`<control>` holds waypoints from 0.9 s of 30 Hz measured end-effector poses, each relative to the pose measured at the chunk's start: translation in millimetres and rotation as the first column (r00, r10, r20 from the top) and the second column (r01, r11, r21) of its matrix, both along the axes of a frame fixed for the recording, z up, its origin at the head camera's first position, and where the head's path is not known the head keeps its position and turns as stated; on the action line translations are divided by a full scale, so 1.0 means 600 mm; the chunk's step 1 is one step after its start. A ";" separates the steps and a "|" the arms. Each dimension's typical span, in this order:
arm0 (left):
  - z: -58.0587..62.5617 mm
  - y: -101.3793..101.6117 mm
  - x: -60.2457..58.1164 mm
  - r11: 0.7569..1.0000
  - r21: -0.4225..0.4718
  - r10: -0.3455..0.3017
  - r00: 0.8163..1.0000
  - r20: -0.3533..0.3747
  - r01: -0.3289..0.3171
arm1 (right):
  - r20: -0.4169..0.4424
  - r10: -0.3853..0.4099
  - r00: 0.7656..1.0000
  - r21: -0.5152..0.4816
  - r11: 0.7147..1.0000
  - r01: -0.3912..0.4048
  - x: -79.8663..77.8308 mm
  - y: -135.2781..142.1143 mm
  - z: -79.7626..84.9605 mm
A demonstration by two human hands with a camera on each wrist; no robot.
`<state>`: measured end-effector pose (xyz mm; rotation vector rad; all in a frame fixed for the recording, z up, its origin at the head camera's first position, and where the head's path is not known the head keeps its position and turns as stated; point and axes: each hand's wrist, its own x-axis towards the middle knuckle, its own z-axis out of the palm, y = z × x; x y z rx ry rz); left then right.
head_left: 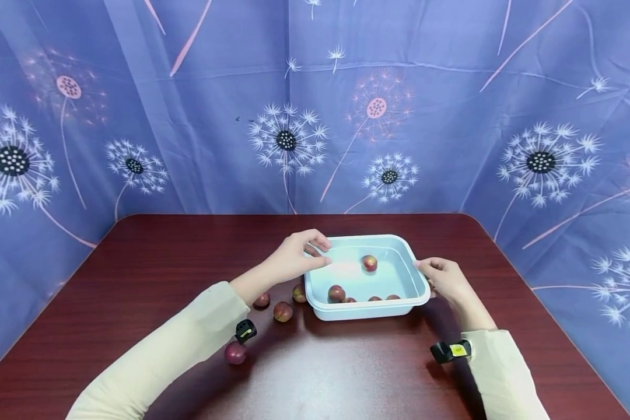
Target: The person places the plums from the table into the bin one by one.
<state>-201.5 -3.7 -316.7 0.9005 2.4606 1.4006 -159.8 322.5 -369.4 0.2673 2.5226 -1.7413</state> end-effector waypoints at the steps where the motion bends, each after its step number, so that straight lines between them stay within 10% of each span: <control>1: -0.001 -0.004 0.000 1.000 -0.002 0.010 1.000 0.001 -0.010 | 0.001 -0.002 1.000 -0.002 1.000 0.002 0.000 0.000 -0.001; 14: -0.021 -0.060 0.001 0.996 -0.009 0.093 0.995 -0.025 -0.093 | 0.019 -0.006 1.000 -0.007 1.000 0.007 0.001 0.000 -0.008; 27: -0.045 -0.104 0.000 0.989 -0.132 -0.069 0.997 0.020 0.071 | 0.030 -0.014 0.999 0.017 1.000 0.014 -0.002 0.004 -0.001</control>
